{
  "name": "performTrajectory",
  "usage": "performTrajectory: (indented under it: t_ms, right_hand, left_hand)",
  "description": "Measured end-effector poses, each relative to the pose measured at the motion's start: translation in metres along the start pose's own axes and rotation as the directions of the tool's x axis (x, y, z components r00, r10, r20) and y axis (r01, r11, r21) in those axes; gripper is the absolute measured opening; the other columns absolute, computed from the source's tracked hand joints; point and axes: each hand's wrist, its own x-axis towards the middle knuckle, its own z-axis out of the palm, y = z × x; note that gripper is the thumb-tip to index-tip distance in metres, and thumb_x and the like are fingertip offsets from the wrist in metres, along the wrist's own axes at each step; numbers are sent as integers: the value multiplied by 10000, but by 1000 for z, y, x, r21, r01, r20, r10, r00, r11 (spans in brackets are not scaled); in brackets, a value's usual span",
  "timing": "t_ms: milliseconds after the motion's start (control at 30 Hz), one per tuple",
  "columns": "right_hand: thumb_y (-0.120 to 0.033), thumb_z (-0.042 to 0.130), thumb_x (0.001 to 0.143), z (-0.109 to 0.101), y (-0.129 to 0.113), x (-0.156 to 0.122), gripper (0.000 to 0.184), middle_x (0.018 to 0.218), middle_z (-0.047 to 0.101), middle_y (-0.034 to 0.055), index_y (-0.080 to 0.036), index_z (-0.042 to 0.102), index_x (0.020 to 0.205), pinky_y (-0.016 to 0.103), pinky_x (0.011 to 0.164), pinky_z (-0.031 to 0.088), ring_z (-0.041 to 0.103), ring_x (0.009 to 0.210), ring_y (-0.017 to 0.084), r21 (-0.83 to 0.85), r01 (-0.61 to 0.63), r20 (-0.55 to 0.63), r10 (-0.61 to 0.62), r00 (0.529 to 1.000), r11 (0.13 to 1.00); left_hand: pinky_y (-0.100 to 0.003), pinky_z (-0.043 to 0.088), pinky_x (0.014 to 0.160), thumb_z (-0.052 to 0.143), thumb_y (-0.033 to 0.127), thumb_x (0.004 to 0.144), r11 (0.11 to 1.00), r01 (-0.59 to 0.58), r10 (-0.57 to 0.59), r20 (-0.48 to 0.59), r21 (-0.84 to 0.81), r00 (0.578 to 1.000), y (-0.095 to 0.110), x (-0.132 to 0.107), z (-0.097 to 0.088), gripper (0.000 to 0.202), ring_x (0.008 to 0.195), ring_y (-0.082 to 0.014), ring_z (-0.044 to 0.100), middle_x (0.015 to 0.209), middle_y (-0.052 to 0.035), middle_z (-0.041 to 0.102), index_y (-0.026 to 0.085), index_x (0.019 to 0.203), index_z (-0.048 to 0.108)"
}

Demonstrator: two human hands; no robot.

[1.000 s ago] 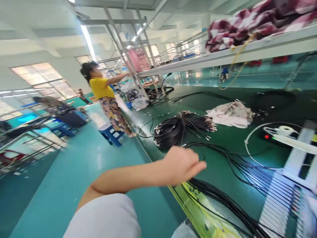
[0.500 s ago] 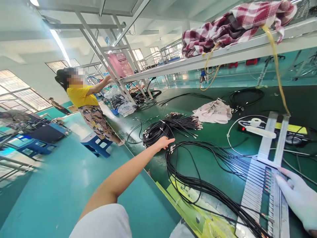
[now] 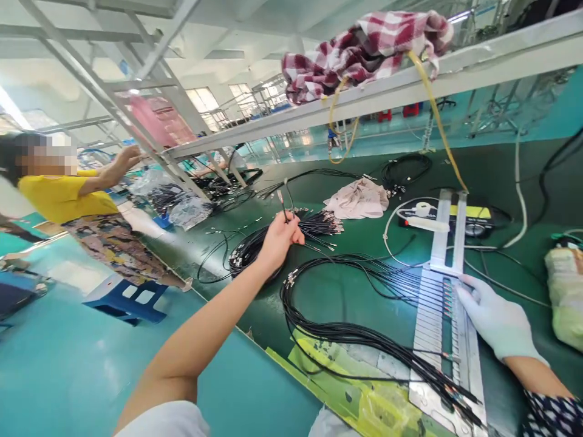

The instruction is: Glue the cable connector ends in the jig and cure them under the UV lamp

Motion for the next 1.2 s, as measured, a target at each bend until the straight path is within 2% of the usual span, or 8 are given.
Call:
performTrajectory:
  t_ms: [133, 267, 367, 467, 633, 833, 1133, 1200]
  right_hand:
    - [-577, 397, 963, -14, -18, -6, 537, 967, 778, 139, -282, 613, 1357, 505, 782, 511, 737, 868, 379, 26, -4, 44, 3, 999, 1000]
    - [-501, 447, 975, -22, -20, -10, 481, 919, 766, 83, -267, 602, 1366, 437, 812, 497, 723, 894, 318, 77, -6, 56, 1, 998, 997]
    - [-455, 515, 967, -31, -11, -15, 440, 885, 753, 23, -281, 592, 1364, 367, 809, 513, 716, 858, 246, 183, 34, 95, -52, 994, 982]
    - [-415, 540, 970, -41, -3, -24, 395, 928, 749, 2, -282, 599, 1337, 341, 819, 540, 710, 841, 206, 292, 48, 87, -77, 993, 955]
    - [-341, 519, 991, -54, -17, -45, 328, 1138, 733, 58, -233, 628, 1281, 393, 960, 529, 686, 1031, 226, 383, 132, -34, -129, 991, 914]
    - [-250, 602, 954, -61, -50, -79, 191, 1098, 749, 54, -257, 715, 1108, 455, 949, 476, 655, 1033, 248, 333, 554, 3, -589, 808, 763]
    - [-238, 589, 935, -71, -58, -84, 161, 825, 692, 30, -241, 729, 1015, 426, 885, 485, 618, 812, 195, 561, 534, 72, -680, 730, 633]
    - [-249, 590, 946, -76, -47, -67, 172, 843, 708, 31, -249, 731, 1045, 405, 846, 495, 631, 814, 198, 549, 509, 50, -635, 771, 662]
  left_hand:
    - [-243, 439, 684, 580, 378, 999, 924, -275, 185, 318, 268, 930, 61, -16, 17, 192, 669, -104, 542, 838, 12, 604, 208, 1088, 590]
    - [-308, 470, 832, 461, 288, 1041, 620, -664, 72, 812, 418, 579, 36, -55, 61, 211, 921, -192, 635, 1010, -36, 689, 232, 1148, 634]
    - [-290, 495, 888, 395, 243, 1063, 747, -611, -62, 942, 263, 330, -25, -86, 93, 289, 1014, -179, 647, 1093, -30, 695, 258, 1208, 644]
    - [-291, 498, 950, 352, 260, 1079, 853, -460, -59, 921, 247, 385, -65, -97, 114, 329, 1080, -168, 634, 1161, -41, 677, 262, 1256, 629]
    - [-371, 472, 1041, 370, 334, 1081, 844, -436, -15, 827, 311, 562, -67, -76, 149, 306, 1171, -206, 619, 1250, -43, 671, 249, 1264, 600]
    - [-374, 503, 937, 432, 304, 1057, 842, -441, -3, 820, 310, 572, -80, -67, 196, 229, 1051, -204, 610, 1238, -75, 605, 220, 1255, 510]
    - [-296, 499, 859, 520, 244, 1031, 870, -490, 276, 764, 59, 583, -93, -55, 229, 96, 975, -162, 581, 1029, -43, 592, 212, 1060, 605]
    - [-286, 506, 854, 532, 238, 1027, 849, -528, 327, 754, 31, 569, -94, -52, 236, 130, 964, -155, 592, 1023, -41, 604, 217, 1090, 644]
